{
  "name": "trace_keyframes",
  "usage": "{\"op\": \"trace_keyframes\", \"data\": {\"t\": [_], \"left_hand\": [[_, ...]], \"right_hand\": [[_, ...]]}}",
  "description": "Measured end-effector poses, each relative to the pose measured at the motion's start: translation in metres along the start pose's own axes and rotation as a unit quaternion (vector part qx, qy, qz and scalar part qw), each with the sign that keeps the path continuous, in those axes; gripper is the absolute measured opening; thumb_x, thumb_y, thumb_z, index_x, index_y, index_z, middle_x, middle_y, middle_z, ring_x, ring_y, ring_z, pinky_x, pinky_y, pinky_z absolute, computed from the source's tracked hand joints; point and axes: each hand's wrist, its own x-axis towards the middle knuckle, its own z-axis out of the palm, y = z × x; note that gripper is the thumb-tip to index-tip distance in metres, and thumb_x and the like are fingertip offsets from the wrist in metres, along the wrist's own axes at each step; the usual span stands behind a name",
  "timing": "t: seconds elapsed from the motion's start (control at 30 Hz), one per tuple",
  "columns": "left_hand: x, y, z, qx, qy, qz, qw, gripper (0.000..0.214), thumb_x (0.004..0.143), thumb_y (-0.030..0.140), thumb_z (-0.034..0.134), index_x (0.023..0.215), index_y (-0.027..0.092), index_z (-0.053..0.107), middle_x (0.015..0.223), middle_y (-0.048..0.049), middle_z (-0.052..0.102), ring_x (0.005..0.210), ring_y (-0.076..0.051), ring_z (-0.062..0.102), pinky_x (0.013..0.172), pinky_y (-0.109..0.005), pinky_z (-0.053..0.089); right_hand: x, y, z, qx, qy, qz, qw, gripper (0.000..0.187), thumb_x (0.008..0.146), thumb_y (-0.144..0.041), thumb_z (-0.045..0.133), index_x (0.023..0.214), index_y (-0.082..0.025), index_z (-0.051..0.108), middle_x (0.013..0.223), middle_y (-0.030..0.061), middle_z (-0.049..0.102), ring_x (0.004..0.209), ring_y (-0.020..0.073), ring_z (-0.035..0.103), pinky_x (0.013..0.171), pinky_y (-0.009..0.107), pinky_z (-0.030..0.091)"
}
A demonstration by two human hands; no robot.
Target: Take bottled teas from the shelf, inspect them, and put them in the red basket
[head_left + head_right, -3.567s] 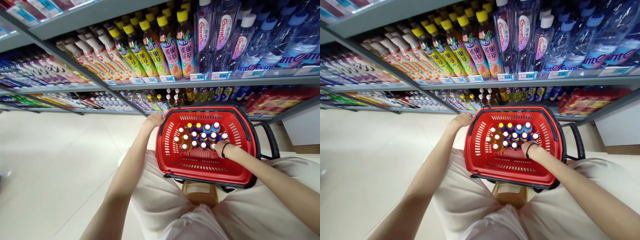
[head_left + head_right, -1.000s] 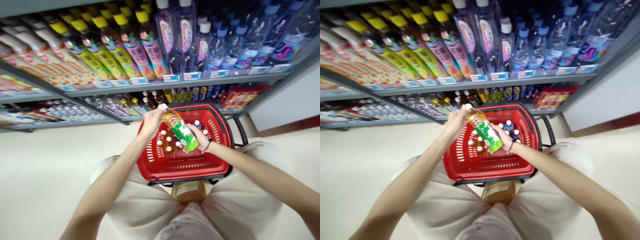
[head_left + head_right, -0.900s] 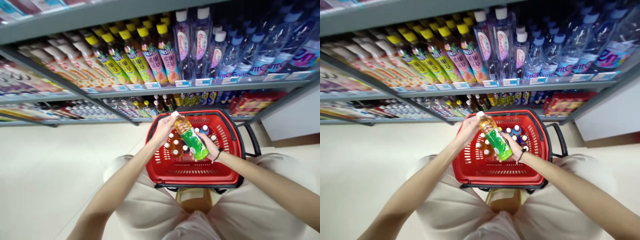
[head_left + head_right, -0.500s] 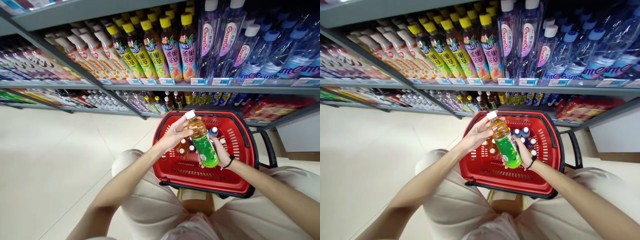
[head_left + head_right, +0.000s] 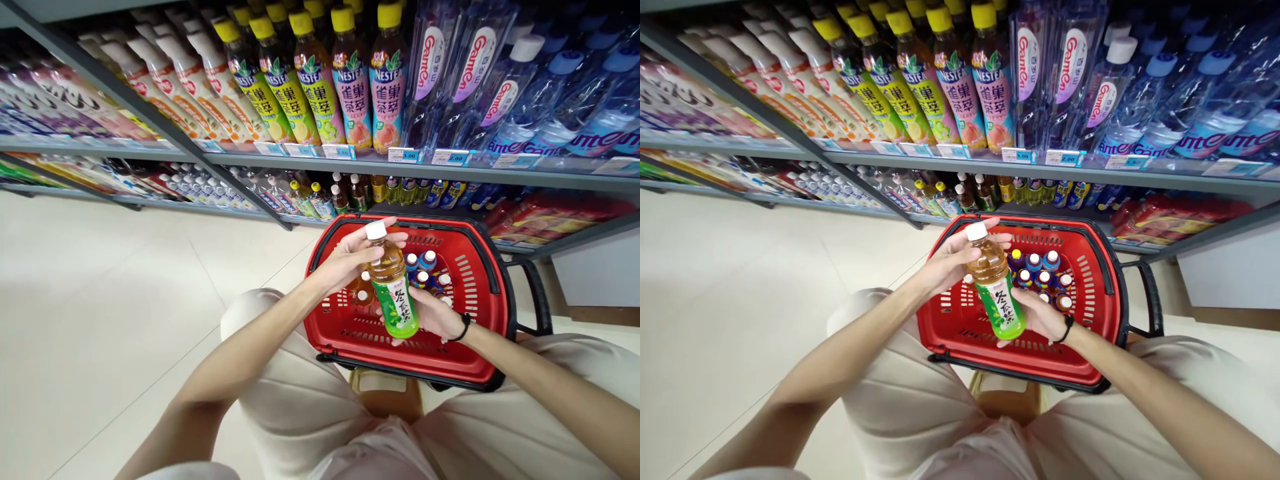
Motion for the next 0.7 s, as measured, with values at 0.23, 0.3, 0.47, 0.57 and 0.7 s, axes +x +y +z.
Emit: {"op": "trace_keyframes", "data": {"t": [0.23,0.3,0.47,0.57,0.7], "left_hand": [[0.001,-0.001,-0.002,0.001,0.018,0.004,1.0,0.076,0.087,0.034,0.085,0.157,0.027,0.056,0.151,-0.0158,0.065,0.142,-0.036,0.061,0.117,-0.049,0.049],[0.001,-0.001,-0.001,0.005,0.017,0.007,1.0,0.075,0.086,0.033,0.086,0.156,0.028,0.058,0.151,-0.0148,0.065,0.143,-0.036,0.06,0.117,-0.048,0.049],[0.002,-0.002,0.004,0.013,-0.008,0.008,1.0,0.07,0.088,0.036,0.084,0.154,0.028,0.06,0.151,-0.015,0.065,0.142,-0.036,0.06,0.115,-0.049,0.05],[0.003,-0.005,0.004,0.015,-0.019,0.008,1.0,0.063,0.093,0.04,0.078,0.152,0.026,0.062,0.15,-0.0163,0.065,0.138,-0.035,0.063,0.111,-0.049,0.052],[0.003,-0.006,0.002,0.003,-0.035,0.005,0.999,0.063,0.091,0.053,0.077,0.147,0.025,0.066,0.147,-0.017,0.067,0.132,-0.036,0.067,0.107,-0.048,0.053]], "right_hand": [[0.005,0.015,-0.004,-0.026,0.19,-0.14,0.971,0.07,0.072,-0.074,0.086,0.114,-0.02,0.073,0.111,0.0095,0.079,0.096,0.0245,0.076,0.089,0.037,0.062],[0.005,0.011,-0.004,-0.03,0.231,-0.127,0.964,0.076,0.064,-0.075,0.09,0.114,-0.021,0.072,0.113,0.0089,0.079,0.096,0.0244,0.075,0.089,0.038,0.061],[0.006,0.013,-0.006,-0.094,0.259,-0.122,0.954,0.07,0.059,-0.074,0.093,0.092,-0.021,0.062,0.099,0.0056,0.075,0.093,0.024,0.069,0.09,0.04,0.058],[0.008,0.02,-0.007,-0.112,0.259,-0.127,0.951,0.069,0.059,-0.069,0.095,0.094,-0.022,0.059,0.101,0.0053,0.073,0.095,0.025,0.068,0.091,0.042,0.056],[0.01,0.024,-0.008,-0.1,0.244,-0.13,0.956,0.071,0.057,-0.062,0.099,0.103,-0.022,0.061,0.107,0.0061,0.074,0.103,0.0268,0.069,0.097,0.043,0.055]]}}
